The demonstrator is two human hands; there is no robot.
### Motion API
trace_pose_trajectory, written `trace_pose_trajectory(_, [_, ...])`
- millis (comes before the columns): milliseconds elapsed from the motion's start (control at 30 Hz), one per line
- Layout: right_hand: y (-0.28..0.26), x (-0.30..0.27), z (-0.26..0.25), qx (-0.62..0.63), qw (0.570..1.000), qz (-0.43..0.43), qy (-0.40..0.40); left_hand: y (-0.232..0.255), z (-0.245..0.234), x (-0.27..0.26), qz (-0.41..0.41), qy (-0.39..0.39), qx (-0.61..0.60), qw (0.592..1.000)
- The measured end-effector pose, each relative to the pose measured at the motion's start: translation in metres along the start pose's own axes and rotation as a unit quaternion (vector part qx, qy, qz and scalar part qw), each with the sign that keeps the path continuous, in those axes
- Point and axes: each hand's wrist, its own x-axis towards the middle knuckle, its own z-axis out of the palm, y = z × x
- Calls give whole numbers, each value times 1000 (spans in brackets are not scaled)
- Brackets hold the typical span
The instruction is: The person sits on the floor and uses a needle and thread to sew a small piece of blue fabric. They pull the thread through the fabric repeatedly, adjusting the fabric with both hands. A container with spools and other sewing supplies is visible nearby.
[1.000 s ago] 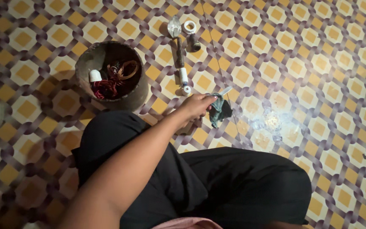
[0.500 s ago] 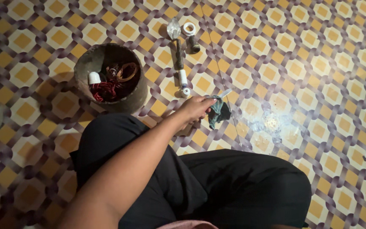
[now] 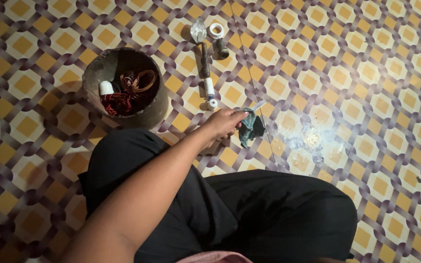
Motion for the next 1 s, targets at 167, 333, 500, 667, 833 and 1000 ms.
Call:
trace_pose_trajectory(167, [-24, 11, -8, 7, 1000, -2, -31, 5, 2, -3, 17, 21, 2, 1000])
trace_pose_trajectory(333, [106, 23, 69, -150, 975, 152, -54, 6, -1, -10, -4, 6, 7, 1000])
trace_pose_trajectory(500, [175, 0, 97, -53, 984, 124, -119, 15, -4, -18, -41, -33, -18, 998])
trace_pose_trajectory(667, [207, -10, 96, 88, 914, 390, -68, 18, -5, -20, -71, -64, -39, 995])
trace_pose_trajectory(833, [201, -6, 68, 229, 858, 456, 62, 4, 4, -3, 60, 61, 176, 981])
trace_pose_trajectory(1000, [172, 6, 83, 70, 962, 257, 55, 4, 6, -16, 132, 105, 325, 931])
